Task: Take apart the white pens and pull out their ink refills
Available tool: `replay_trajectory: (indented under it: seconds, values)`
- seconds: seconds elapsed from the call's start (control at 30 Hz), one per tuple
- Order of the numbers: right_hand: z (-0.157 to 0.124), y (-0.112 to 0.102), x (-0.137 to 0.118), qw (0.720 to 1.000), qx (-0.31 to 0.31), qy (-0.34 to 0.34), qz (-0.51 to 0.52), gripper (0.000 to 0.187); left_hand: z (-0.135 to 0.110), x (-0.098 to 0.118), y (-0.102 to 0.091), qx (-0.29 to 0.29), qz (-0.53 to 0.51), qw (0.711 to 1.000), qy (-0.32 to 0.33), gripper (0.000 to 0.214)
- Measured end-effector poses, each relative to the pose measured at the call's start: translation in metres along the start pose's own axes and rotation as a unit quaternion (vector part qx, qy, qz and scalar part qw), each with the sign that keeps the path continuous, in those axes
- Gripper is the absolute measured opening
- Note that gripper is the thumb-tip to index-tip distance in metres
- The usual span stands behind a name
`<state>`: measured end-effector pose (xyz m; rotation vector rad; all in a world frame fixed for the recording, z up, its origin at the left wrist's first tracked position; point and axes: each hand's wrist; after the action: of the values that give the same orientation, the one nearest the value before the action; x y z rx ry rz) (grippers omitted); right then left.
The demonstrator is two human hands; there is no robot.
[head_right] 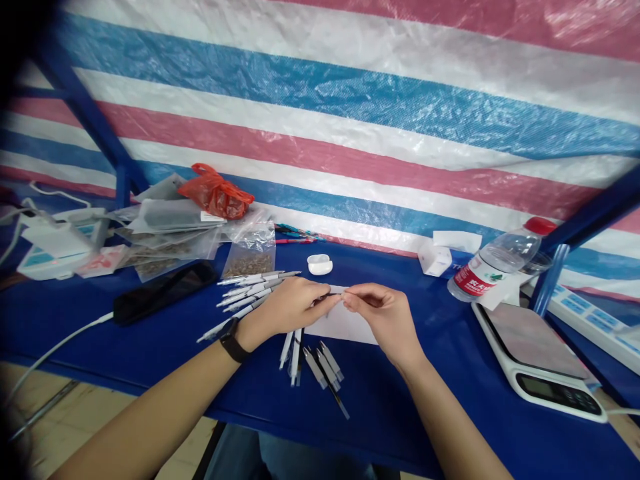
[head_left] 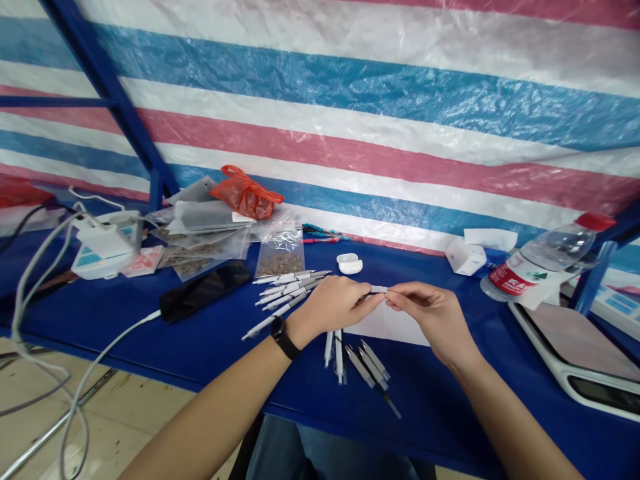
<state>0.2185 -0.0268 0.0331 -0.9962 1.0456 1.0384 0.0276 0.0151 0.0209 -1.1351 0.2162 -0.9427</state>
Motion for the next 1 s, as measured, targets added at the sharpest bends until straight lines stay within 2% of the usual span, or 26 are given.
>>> replay_trajectory:
  seconds: [0.2, 0.37, 0.53, 0.7, 1.0]
  values:
    - [-0.004, 0.008, 0.013, 0.999, 0.035, 0.028, 0.023, 0.034, 0.002, -0.003, 0.001, -0.015, 0.015, 1.0, -0.022, 0.049]
    - [-0.006, 0.01, 0.012, 0.997, 0.043, 0.029, 0.053, 0.036, 0.003, -0.003, 0.003, -0.002, -0.012, 1.0, -0.024, 0.049]
    - [-0.007, 0.01, 0.005, 0.998, 0.035, 0.001, 0.047, 0.04, 0.003, -0.004, 0.003, 0.004, -0.034, 0.999, -0.024, 0.053]
    - [-0.01, 0.01, 0.0, 0.999, 0.034, -0.027, 0.032, 0.036, 0.003, -0.006, 0.003, 0.009, -0.05, 0.998, -0.032, 0.058]
    - [-0.011, 0.009, 0.0, 0.999, -0.005, -0.012, 0.045, 0.04, 0.003, -0.002, 0.001, 0.02, -0.096, 0.994, -0.056, 0.056]
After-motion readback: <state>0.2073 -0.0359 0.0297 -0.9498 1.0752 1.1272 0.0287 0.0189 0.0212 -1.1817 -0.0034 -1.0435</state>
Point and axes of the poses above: each hand's wrist, its own z-axis towards the middle knuckle, its own y-axis out of the palm, x = y × z, and after that the axes turned 6 degrees about x, right-handed
